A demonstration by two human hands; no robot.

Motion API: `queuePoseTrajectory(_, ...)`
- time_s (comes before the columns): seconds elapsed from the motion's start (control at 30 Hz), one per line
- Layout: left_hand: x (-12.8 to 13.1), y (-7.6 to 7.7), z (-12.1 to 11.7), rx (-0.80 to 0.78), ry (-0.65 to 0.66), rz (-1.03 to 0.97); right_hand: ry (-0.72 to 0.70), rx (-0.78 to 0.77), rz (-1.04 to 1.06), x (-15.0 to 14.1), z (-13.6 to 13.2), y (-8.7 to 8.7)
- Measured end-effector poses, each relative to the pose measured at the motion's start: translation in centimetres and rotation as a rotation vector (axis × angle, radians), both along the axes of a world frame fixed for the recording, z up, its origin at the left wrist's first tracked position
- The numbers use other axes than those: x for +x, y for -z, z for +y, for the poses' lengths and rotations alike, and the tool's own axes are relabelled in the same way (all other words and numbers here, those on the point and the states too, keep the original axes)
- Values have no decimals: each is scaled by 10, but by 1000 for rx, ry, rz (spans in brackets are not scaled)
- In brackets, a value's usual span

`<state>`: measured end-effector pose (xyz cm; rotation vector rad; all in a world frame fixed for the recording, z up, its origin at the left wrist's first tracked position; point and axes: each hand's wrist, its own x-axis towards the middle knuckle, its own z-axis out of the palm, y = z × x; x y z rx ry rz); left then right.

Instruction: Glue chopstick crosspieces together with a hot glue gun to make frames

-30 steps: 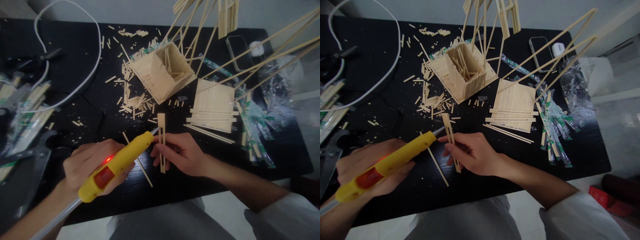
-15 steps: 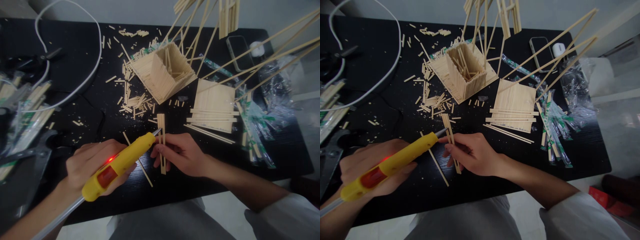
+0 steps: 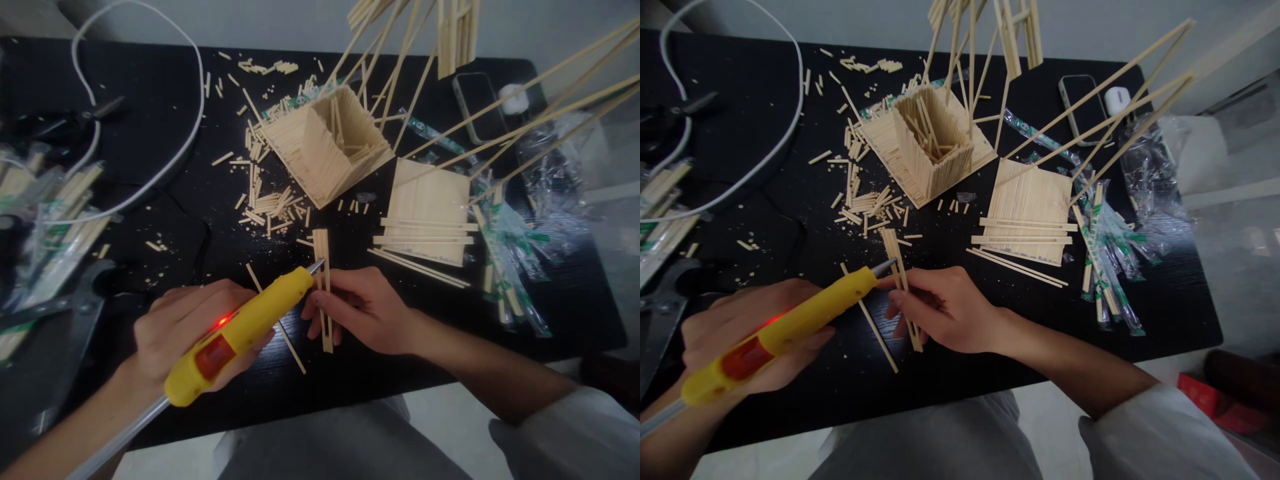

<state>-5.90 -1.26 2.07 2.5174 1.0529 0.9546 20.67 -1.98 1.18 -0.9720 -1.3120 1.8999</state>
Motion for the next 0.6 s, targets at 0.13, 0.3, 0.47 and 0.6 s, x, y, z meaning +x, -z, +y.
queuePoseTrajectory(0.13,1,-3,-2,-32,-39,22,-11,-11,8,0,1,-1)
queuePoseTrajectory(0.3,0,-2,-2,-22,-54,6,-6,-38,33,1,-1,0)
queuePoseTrajectory(0.47,1,-6,2,6,-91,-7,-19,-110,96,0,0,0)
queuePoseTrajectory(0.6,2,-6,3,-19,-64,-20,-20,-180,123,0,1,-1)
